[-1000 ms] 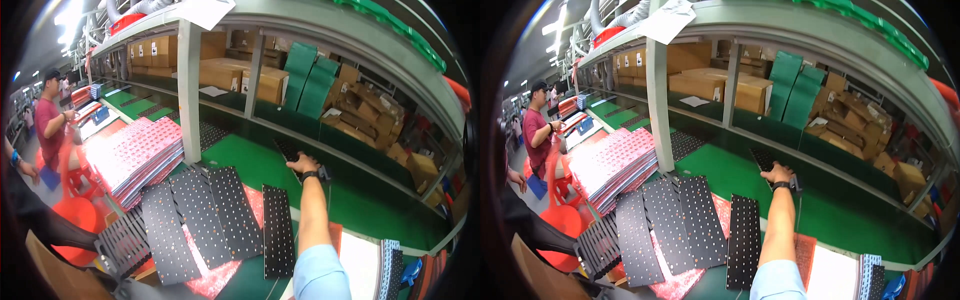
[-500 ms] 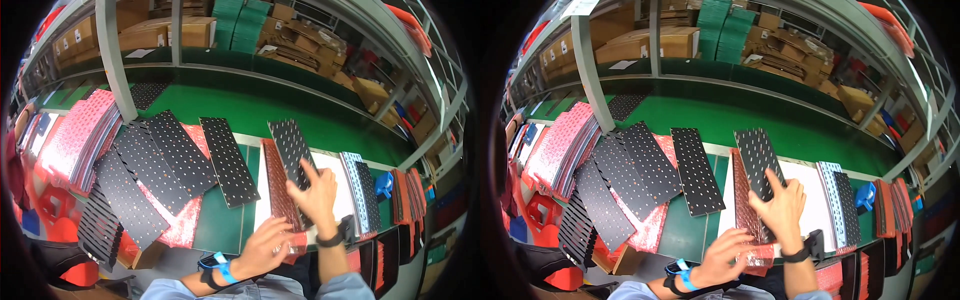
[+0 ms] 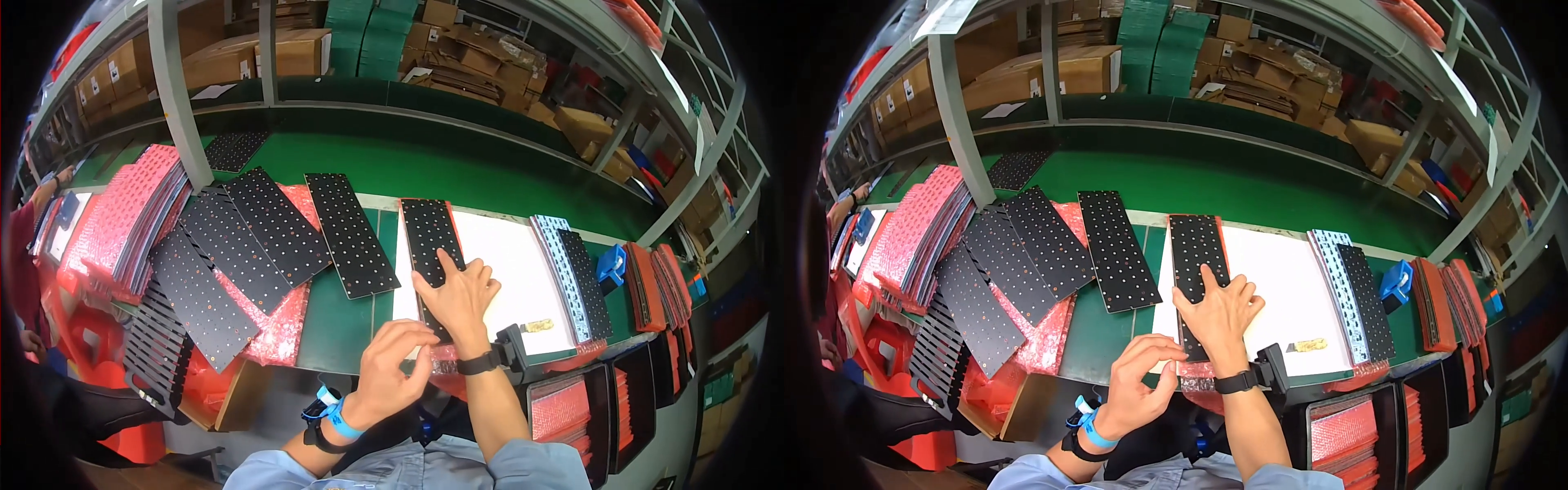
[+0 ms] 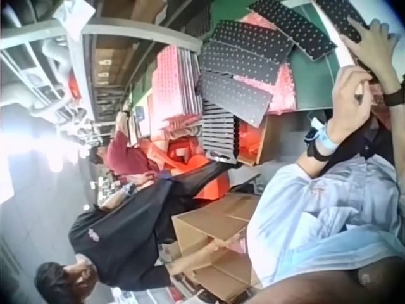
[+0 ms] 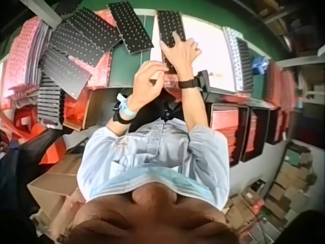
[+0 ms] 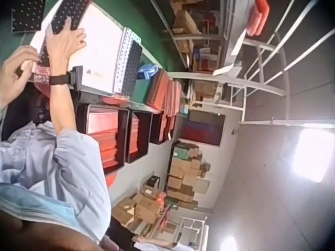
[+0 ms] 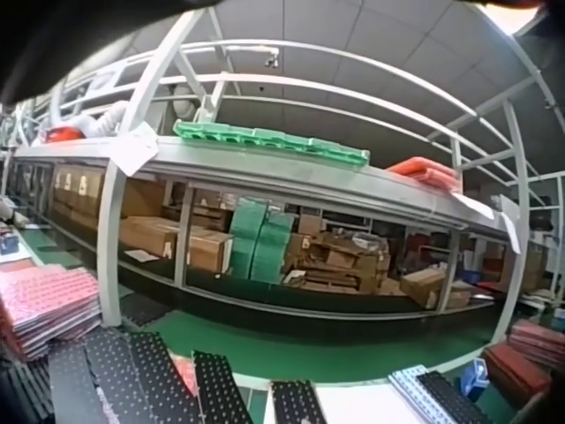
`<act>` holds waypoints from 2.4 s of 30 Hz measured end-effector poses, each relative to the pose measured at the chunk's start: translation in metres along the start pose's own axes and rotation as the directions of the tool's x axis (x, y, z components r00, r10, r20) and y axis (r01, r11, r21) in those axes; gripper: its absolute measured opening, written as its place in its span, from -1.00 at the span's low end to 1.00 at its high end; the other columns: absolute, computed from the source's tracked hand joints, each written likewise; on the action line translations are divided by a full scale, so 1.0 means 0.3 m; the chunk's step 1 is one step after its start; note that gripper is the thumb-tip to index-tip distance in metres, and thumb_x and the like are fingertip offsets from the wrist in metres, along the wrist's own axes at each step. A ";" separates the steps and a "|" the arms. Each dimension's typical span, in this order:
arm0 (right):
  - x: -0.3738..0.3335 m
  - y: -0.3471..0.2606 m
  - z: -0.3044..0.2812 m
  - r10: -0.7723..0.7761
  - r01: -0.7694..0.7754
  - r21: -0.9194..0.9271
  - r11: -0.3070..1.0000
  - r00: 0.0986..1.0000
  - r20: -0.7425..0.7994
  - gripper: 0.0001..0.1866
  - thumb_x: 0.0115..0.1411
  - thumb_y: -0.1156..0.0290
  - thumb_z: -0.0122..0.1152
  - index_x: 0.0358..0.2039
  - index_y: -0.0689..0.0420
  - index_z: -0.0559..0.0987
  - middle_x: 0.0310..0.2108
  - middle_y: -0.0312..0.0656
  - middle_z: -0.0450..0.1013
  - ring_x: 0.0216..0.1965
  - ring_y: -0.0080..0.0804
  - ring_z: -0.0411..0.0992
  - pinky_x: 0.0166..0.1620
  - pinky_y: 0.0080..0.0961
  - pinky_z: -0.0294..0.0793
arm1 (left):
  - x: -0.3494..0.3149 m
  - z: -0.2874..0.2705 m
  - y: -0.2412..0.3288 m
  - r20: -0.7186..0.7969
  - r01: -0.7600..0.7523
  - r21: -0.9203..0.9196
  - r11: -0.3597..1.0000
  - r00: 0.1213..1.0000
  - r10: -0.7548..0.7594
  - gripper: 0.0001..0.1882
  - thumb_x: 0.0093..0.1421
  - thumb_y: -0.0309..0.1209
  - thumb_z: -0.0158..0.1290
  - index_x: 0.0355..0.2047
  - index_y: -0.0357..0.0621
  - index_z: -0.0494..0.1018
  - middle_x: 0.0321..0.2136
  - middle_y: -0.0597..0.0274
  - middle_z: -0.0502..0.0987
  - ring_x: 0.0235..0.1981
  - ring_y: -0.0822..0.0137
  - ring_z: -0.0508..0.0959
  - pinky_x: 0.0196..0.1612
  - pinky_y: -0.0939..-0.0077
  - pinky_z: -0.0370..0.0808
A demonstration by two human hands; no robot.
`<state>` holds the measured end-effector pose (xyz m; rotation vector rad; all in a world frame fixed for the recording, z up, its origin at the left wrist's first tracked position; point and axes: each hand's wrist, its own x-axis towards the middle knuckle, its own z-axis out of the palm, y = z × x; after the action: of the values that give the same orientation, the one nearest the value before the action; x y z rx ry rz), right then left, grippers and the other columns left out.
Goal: The person pulls bubble wrap from under the table, places a circuit board on it, and wraps the board. They secure the wrap with tape, stack the wrapped boards, and eventually place the stack into a black bin.
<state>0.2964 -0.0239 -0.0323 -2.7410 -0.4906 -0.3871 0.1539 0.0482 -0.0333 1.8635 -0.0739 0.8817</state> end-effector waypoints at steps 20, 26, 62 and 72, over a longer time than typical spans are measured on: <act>0.897 0.055 0.047 -0.575 0.474 0.355 0.806 0.486 0.658 -0.29 -0.14 0.20 0.57 0.01 0.20 0.51 -0.17 -0.08 0.55 -0.12 -0.24 0.49 -0.02 -0.42 0.44 | 0.022 0.139 -0.064 0.376 -0.184 0.482 0.857 0.926 -0.012 -0.66 0.10 -0.49 0.10 -0.08 -0.12 0.55 0.01 0.20 0.51 0.18 0.11 0.38 0.25 0.12 0.30; 0.867 0.002 -0.306 -0.759 0.707 0.277 0.651 0.608 0.234 -0.42 -0.22 0.38 0.58 -0.14 0.22 0.55 -0.29 -0.09 0.55 -0.26 -0.26 0.50 -0.18 -0.34 0.49 | 0.048 0.166 0.008 0.349 -0.225 0.566 0.793 0.937 0.017 -0.77 0.06 -0.42 0.15 -0.24 -0.13 0.58 -0.08 0.22 0.55 0.09 0.12 0.44 0.17 0.02 0.29; 0.143 0.295 -0.440 -0.754 0.818 -0.037 0.573 0.509 -0.416 -0.73 -0.09 0.57 0.36 -0.41 0.10 0.44 -0.47 -0.22 0.34 -0.39 -0.22 0.39 -0.36 -0.32 0.38 | 0.007 0.243 0.070 0.250 0.265 0.548 0.793 0.853 -0.458 -0.68 0.02 -0.45 0.10 -0.22 -0.36 0.37 -0.58 -0.01 0.51 -0.53 0.12 0.57 -0.42 0.33 0.51; 0.032 0.290 -0.510 -0.786 0.852 -0.076 0.517 0.438 -0.436 -0.73 -0.08 0.55 0.38 -0.36 0.09 0.49 -0.47 -0.23 0.34 -0.39 -0.26 0.39 -0.36 -0.36 0.38 | -0.498 0.240 -0.206 0.079 0.643 0.310 0.700 0.716 -0.693 -0.71 0.04 -0.69 -0.11 -0.27 -0.17 0.50 -0.54 0.37 0.52 -0.43 0.44 0.57 -0.41 0.58 0.46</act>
<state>0.3064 -0.1539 0.0865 -1.9360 -1.6554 -1.0891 0.1098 -0.0310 -0.1854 1.9938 0.6136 0.1920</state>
